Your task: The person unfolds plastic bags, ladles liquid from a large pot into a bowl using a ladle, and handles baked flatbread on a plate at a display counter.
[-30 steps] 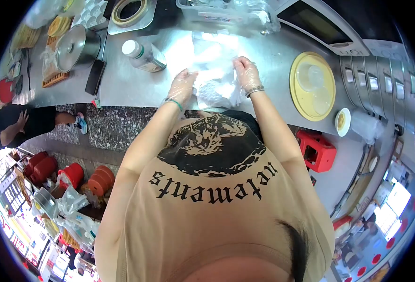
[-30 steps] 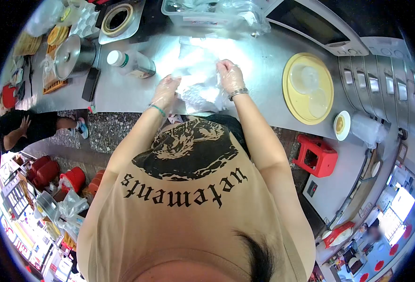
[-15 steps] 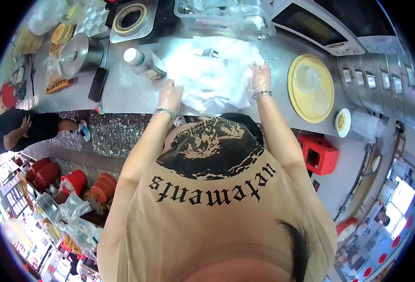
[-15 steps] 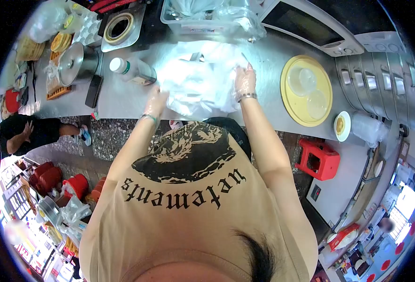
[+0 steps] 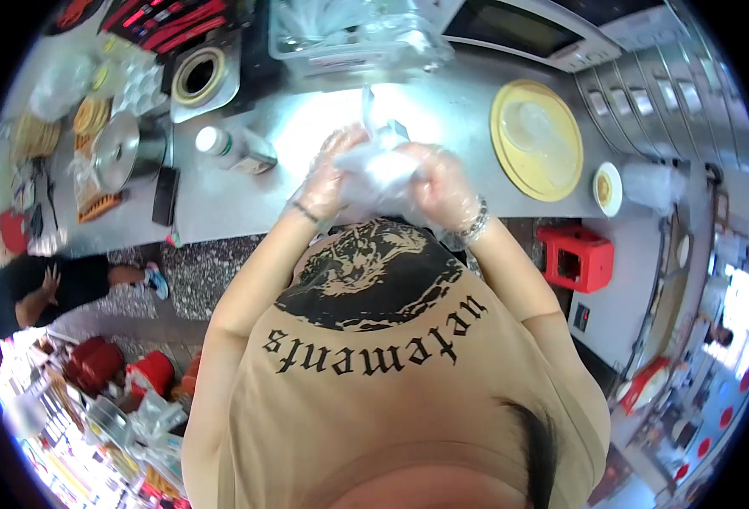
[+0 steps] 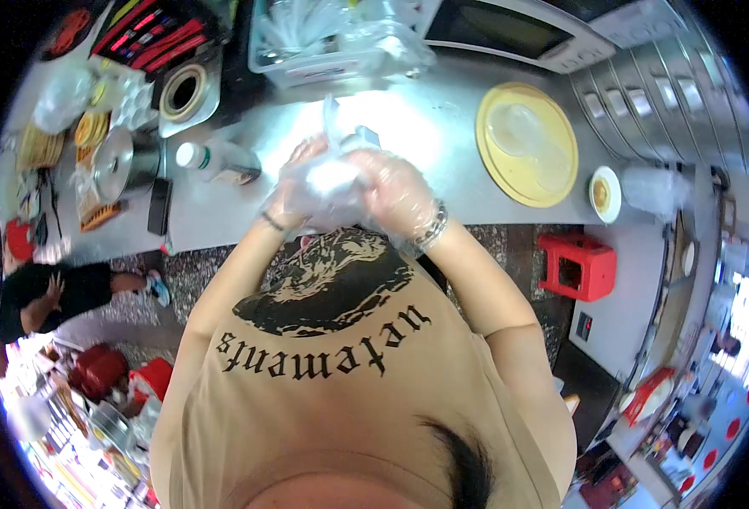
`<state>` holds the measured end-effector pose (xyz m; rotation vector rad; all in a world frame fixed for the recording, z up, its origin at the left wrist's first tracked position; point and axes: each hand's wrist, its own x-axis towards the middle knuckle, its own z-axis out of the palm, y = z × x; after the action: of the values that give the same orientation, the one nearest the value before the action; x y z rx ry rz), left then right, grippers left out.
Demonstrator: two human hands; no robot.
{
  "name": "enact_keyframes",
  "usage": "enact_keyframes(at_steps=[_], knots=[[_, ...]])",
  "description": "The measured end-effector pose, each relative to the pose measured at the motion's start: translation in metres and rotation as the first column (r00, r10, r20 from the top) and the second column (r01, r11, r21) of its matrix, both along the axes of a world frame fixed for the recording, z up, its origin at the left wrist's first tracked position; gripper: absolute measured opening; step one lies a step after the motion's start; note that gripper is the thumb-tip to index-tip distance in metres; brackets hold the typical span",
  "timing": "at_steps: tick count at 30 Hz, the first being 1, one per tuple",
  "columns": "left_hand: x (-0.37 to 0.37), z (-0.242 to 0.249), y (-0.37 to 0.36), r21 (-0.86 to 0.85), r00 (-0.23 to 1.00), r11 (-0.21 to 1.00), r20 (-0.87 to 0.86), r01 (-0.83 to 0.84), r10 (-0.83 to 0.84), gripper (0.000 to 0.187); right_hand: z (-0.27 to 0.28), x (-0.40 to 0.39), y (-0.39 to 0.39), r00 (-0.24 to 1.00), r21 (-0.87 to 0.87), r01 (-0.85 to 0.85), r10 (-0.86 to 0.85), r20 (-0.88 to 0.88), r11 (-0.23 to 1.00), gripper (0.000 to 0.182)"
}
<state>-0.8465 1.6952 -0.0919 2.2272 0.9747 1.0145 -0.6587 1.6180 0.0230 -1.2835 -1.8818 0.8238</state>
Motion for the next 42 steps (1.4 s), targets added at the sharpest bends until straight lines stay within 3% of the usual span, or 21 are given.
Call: enact_keyframes(at_steps=[2, 4, 6, 8, 11, 15, 16, 19, 21, 22, 24, 25, 27, 30, 31, 32, 35, 37, 38, 40, 42], knots=[[-0.006, 0.069, -0.019, -0.105, 0.915, 0.968, -0.315, 0.229, -0.251, 0.022, 0.007, 0.013, -0.009, 0.897, -0.169, 0.357, -0.388, -0.211, 0.919, 0.037], [-0.009, 0.086, -0.026, -0.157, 0.906, 0.956, -0.31, 0.249, -0.287, 0.014, 0.003, 0.023, -0.009, 0.883, -0.065, 0.383, -0.386, -0.268, 0.921, 0.032], [-0.01, 0.102, -0.028, -0.209, 0.899, 0.943, -0.305, 0.26, -0.315, 0.01, 0.013, 0.028, -0.014, 0.898, -0.303, 0.213, -0.309, -0.314, 0.929, 0.025], [-0.013, 0.12, -0.029, -0.155, 0.853, 0.959, -0.439, 0.236, -0.281, 0.011, 0.03, 0.024, -0.02, 0.956, -0.265, 0.208, -0.253, -0.148, 0.941, 0.027], [-0.018, 0.137, -0.04, -0.088, 0.76, 0.949, -0.578, 0.304, -0.297, 0.012, 0.036, 0.018, -0.032, 0.853, -0.392, -0.118, 0.295, 0.43, 0.912, 0.028], [-0.034, 0.16, -0.069, -0.165, 0.666, 0.884, -0.6, 0.438, -0.443, 0.012, 0.05, 0.034, -0.049, 0.895, -0.437, -0.415, 0.445, -0.038, 0.798, 0.017], [-0.04, 0.163, -0.071, -0.192, 0.665, 0.861, -0.563, 0.471, -0.49, 0.012, 0.054, 0.038, -0.053, 0.843, -0.483, -0.405, 0.521, 0.13, 0.776, 0.02], [-0.092, 0.134, -0.061, -0.321, 0.706, 0.934, -0.625, 0.155, -0.332, 0.01, 0.024, 0.083, -0.085, 0.876, -0.538, -0.402, 0.482, 0.009, 0.741, 0.024], [-0.099, 0.131, -0.058, -0.37, 0.785, 0.927, -0.558, 0.054, -0.268, 0.015, 0.009, 0.106, -0.097, 0.992, -0.496, -0.094, 0.125, 0.03, 0.863, 0.03], [-0.1, 0.133, -0.059, -0.43, 0.85, 0.902, -0.489, -0.037, -0.197, 0.021, 0.03, 0.1, -0.092, 0.985, -0.675, 0.142, -0.169, 0.026, 0.724, 0.032], [-0.09, 0.132, -0.042, -0.329, 0.949, 0.943, -0.31, -0.05, -0.058, 0.021, 0.004, 0.111, -0.091, 0.873, -0.556, 0.202, -0.406, -0.27, 0.806, 0.03], [-0.086, 0.131, -0.032, -0.291, 0.978, 0.954, -0.21, -0.073, 0.011, 0.021, 0.002, 0.108, -0.087, 0.88, -0.556, 0.186, -0.39, -0.273, 0.81, 0.03], [-0.069, 0.13, -0.003, -0.29, 0.974, 0.93, -0.058, -0.226, 0.219, 0.023, 0.001, 0.098, -0.081, 0.631, -0.462, 0.32, -0.549, -0.548, 0.827, 0.028], [-0.059, 0.089, 0.044, -0.196, 0.91, 0.914, -0.295, -0.356, 0.291, 0.022, 0.007, 0.076, -0.064, 0.554, -0.46, 0.438, -0.635, -0.539, 0.773, 0.027], [-0.057, 0.064, 0.051, -0.187, 0.914, 0.916, -0.275, -0.356, 0.3, 0.026, 0.001, 0.073, -0.058, 0.553, -0.443, 0.472, -0.647, -0.526, 0.763, 0.026], [-0.056, 0.028, 0.053, 0.057, 0.871, 0.914, -0.284, -0.402, 0.401, 0.043, -0.003, 0.07, -0.052, 0.567, -0.448, 0.454, -0.638, -0.521, 0.77, 0.026], [-0.054, 0.005, 0.025, 0.173, 0.741, 0.93, -0.564, -0.325, 0.364, 0.063, -0.008, 0.069, -0.028, 0.842, -0.176, 0.477, -0.505, -0.19, 0.861, 0.026], [-0.052, 0.008, -0.007, -0.226, 0.801, 0.946, -0.596, -0.233, 0.055, 0.068, -0.01, 0.059, -0.004, 0.905, -0.081, 0.403, -0.411, -0.114, 0.911, 0.025], [-0.052, 0.003, -0.018, -0.228, 0.8, 0.943, -0.597, -0.242, 0.061, 0.068, -0.013, 0.05, 0.008, 0.943, 0.009, 0.331, -0.331, -0.032, 0.943, 0.026], [-0.05, -0.007, -0.034, -0.729, 0.998, 0.682, -0.058, -0.059, 0.024, 0.076, -0.032, 0.023, 0.037, 0.952, -0.101, 0.295, -0.302, -0.057, 0.95, 0.03], [-0.042, 0.009, -0.035, -0.85, 0.977, 0.519, 0.174, 0.087, 0.121, 0.08, -0.044, -0.014, 0.057, 0.985, -0.149, 0.134, -0.115, 0.127, 0.98, 0.031]])
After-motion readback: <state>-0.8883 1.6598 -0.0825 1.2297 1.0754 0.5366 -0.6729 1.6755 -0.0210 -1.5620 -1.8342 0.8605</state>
